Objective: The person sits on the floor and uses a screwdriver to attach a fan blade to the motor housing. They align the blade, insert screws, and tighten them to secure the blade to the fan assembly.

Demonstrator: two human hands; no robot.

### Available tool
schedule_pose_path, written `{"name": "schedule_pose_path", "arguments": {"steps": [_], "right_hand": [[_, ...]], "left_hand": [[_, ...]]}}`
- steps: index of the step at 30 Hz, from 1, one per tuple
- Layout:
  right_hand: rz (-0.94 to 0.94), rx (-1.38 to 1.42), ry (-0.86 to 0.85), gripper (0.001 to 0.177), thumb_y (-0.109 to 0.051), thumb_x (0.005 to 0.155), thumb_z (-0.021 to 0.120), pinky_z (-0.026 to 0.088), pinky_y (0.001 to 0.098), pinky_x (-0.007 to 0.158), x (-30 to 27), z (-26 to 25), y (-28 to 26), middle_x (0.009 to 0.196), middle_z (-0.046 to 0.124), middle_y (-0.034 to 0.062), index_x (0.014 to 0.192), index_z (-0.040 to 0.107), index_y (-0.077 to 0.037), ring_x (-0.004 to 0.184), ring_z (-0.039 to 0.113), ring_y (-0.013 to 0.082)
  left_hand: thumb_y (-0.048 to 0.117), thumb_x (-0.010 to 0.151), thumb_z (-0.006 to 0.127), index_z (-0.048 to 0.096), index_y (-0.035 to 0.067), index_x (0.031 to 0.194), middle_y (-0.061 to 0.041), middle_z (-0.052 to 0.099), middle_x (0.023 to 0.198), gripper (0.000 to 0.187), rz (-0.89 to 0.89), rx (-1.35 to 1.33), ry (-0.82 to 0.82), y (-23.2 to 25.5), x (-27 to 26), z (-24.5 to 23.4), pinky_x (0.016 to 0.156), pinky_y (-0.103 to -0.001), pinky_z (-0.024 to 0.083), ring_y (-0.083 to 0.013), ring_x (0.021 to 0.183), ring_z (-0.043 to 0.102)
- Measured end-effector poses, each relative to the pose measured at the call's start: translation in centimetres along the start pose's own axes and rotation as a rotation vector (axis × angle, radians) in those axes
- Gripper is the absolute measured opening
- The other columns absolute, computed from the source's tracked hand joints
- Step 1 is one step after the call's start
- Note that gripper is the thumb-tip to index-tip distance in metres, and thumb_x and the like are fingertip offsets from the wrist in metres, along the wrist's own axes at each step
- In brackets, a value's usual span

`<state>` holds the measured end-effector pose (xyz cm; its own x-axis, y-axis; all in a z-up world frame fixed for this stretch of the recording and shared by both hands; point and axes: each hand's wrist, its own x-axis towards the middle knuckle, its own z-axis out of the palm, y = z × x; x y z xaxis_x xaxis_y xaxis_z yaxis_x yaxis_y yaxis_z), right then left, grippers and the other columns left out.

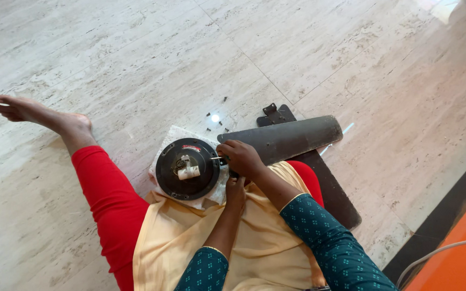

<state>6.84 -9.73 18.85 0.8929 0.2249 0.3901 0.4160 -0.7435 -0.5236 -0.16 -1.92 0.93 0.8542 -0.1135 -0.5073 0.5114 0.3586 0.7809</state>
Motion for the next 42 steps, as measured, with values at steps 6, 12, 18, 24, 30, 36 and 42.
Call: {"name": "schedule_pose_path", "arguments": {"steps": [6,12,18,24,30,36,42], "right_hand": [[-0.024,-0.053,-0.024,0.02,-0.014,0.09,0.068,0.058,0.0401,0.076,0.1,0.1,-0.1,0.105,0.069,0.0034,0.109,0.068,-0.014,0.099,0.07,0.0268],[-0.013,-0.058,-0.059,0.017,-0.019,0.093,0.068,0.057,0.041,0.073,0.1,-0.1,-0.3,0.102,0.068,0.0048,0.109,0.067,-0.013,0.097,0.069,0.0277],[0.023,-0.049,-0.048,0.014,-0.021,0.096,0.067,0.057,0.0412,0.072,0.3,-0.4,-0.5,0.098,0.066,0.0043,0.108,0.067,-0.014,0.093,0.069,0.0274],[0.02,-0.003,-0.028,0.016,-0.017,0.091,0.07,0.058,0.0409,0.073,-0.2,0.0,0.2,0.099,0.069,0.0039,0.106,0.068,-0.015,0.092,0.07,0.028],[0.24,0.285,0.209,0.012,-0.021,0.098,0.073,0.062,0.0346,0.082,5.1,-1.9,5.9,0.107,0.076,0.0043,0.106,0.074,-0.013,0.094,0.074,0.0174],[0.377,0.316,0.048,0.017,-0.024,0.096,0.074,0.06,0.0329,0.077,6.4,-3.5,6.0,0.101,0.077,0.0069,0.106,0.076,-0.01,0.088,0.074,0.0191],[0.112,0.012,-0.166,0.014,-0.018,0.091,0.072,0.057,0.0406,0.073,1.0,-1.0,1.0,0.105,0.07,0.0056,0.105,0.071,-0.014,0.09,0.071,0.0292]], "left_hand": [[0.017,0.095,0.067,0.069,0.001,0.104,-0.005,0.072,0.096,0.019,0.071,0.075,0.014,0.6,-0.2,0.0,0.08,-0.027,0.05,-0.012,0.086,0.065],[0.02,0.097,0.067,0.069,-0.002,0.103,-0.006,0.073,0.095,0.023,0.035,0.075,0.005,0.9,-0.5,0.3,0.079,-0.029,0.05,-0.0133,0.086,0.066],[0.021,0.097,0.065,0.068,0.001,0.112,-0.006,0.072,0.102,0.025,0.029,0.11,-0.009,1.3,-0.7,0.2,0.082,-0.027,0.049,-0.0122,0.091,0.066],[0.018,0.097,0.062,0.064,0.007,0.118,-0.006,0.072,0.105,0.025,-0.054,-0.065,-0.031,1.0,-0.6,0.3,0.083,-0.033,0.058,-0.0187,0.091,0.073],[0.037,0.104,0.061,0.069,-0.003,0.112,-0.013,0.078,0.096,0.042,0.077,-0.032,-0.124,0.9,-0.1,0.5,0.08,-0.033,0.061,-0.0215,0.083,0.076],[0.037,0.103,0.061,0.071,0.0,0.112,-0.009,0.076,0.1,0.039,0.116,0.017,-0.095,1.7,-0.5,0.2,0.08,-0.029,0.06,-0.0167,0.085,0.074],[0.033,0.103,0.06,0.066,0.0,0.117,-0.009,0.075,0.099,0.037,0.022,-0.023,-0.108,1.7,-0.5,0.1,0.077,-0.033,0.059,-0.0191,0.084,0.074]]}}
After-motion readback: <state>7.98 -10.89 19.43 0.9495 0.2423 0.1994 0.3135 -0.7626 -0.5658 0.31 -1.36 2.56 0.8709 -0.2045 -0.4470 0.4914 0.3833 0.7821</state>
